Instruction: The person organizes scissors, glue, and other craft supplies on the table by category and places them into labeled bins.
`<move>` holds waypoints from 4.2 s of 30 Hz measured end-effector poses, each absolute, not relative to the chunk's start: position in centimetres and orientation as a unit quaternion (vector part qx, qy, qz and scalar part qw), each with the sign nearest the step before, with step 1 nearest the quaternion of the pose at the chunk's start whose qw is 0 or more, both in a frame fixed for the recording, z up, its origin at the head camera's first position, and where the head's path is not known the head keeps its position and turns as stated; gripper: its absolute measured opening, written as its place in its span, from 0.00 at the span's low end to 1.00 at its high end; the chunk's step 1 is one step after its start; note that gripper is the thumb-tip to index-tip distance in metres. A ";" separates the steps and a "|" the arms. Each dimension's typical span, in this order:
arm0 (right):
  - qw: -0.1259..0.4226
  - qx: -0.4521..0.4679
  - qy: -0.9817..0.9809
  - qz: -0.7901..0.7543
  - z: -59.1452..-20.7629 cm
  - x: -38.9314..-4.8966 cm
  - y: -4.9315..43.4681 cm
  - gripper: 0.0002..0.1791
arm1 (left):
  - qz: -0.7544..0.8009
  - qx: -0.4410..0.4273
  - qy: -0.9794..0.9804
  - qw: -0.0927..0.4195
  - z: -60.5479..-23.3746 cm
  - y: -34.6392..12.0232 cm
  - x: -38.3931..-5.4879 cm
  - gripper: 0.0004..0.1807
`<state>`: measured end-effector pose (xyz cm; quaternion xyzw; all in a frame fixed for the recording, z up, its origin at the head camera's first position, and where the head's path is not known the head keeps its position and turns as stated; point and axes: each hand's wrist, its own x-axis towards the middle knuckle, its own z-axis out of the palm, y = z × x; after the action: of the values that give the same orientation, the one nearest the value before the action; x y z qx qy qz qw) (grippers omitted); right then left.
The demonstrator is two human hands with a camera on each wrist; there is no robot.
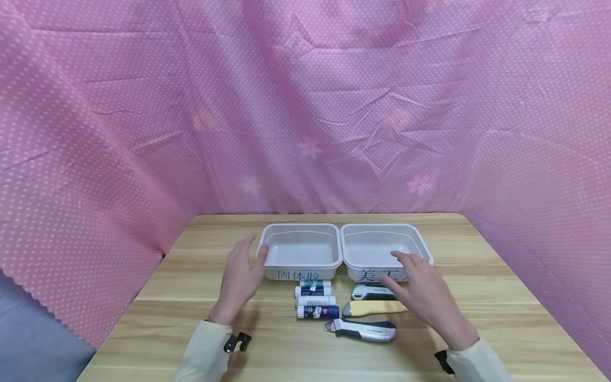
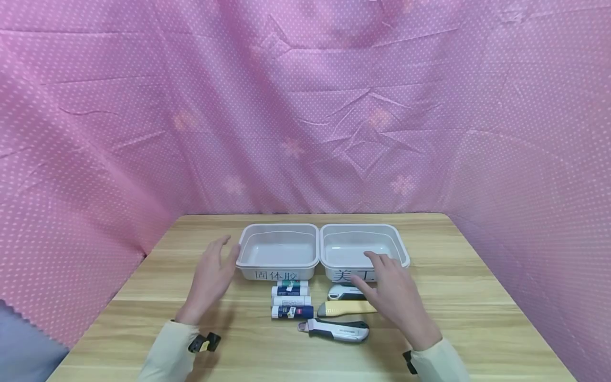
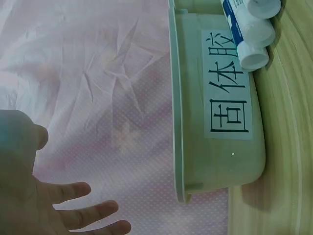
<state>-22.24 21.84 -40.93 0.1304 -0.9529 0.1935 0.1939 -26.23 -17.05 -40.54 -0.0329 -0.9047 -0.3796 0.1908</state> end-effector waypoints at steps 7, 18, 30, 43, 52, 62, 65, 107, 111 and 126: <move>0.206 0.182 -0.940 0.202 -40.6 -22.8 20.0 0.36 | -0.419 -0.022 -0.887 0.190 -41.4 -17.5 -26.9 0.36; 0.183 0.271 -0.934 0.141 -40.4 -23.2 16.4 0.29 | -0.455 -0.008 -0.876 0.157 -43.0 -17.9 -27.5 0.32; 0.153 0.369 -0.909 0.116 -41.1 -24.1 14.2 0.13 | -0.491 -0.004 -0.862 0.122 -44.4 -17.9 -28.2 0.31; 0.076 0.376 -0.919 0.095 -41.6 -24.8 12.3 0.20 | -0.500 -0.007 -0.860 0.104 -44.9 -17.7 -28.3 0.30; 0.060 0.365 -0.926 0.072 -42.5 -24.9 11.5 0.20 | -0.496 -0.011 -0.862 0.106 -45.2 -17.8 -28.4 0.30; 0.030 0.350 -0.935 0.057 -43.3 -25.0 11.1 0.17 | -0.485 -0.008 -0.870 0.092 -45.2 -18.0 -28.3 0.27; 0.020 0.347 -0.936 0.050 -43.4 -25.0 11.1 0.18 | -0.482 -0.005 -0.872 0.084 -45.2 -18.1 -28.3 0.27; 0.064 0.383 -0.921 0.013 -44.8 -24.6 9.9 0.11 | -0.471 0.001 -0.878 0.085 -45.5 -18.3 -28.5 0.22; 0.056 0.382 -0.922 0.021 -44.5 -24.6 10.0 0.12 | -0.471 -0.001 -0.878 0.083 -45.4 -18.3 -28.4 0.21; 0.059 0.386 -0.917 0.085 -42.9 -24.7 10.5 0.08 | -0.478 -0.001 -0.875 0.076 -45.6 -18.6 -28.5 0.21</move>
<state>-24.71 10.49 -42.93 0.3864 -0.9165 0.0847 0.0591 -28.47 -18.60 -45.60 -0.0014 -0.8753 -0.4776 0.0761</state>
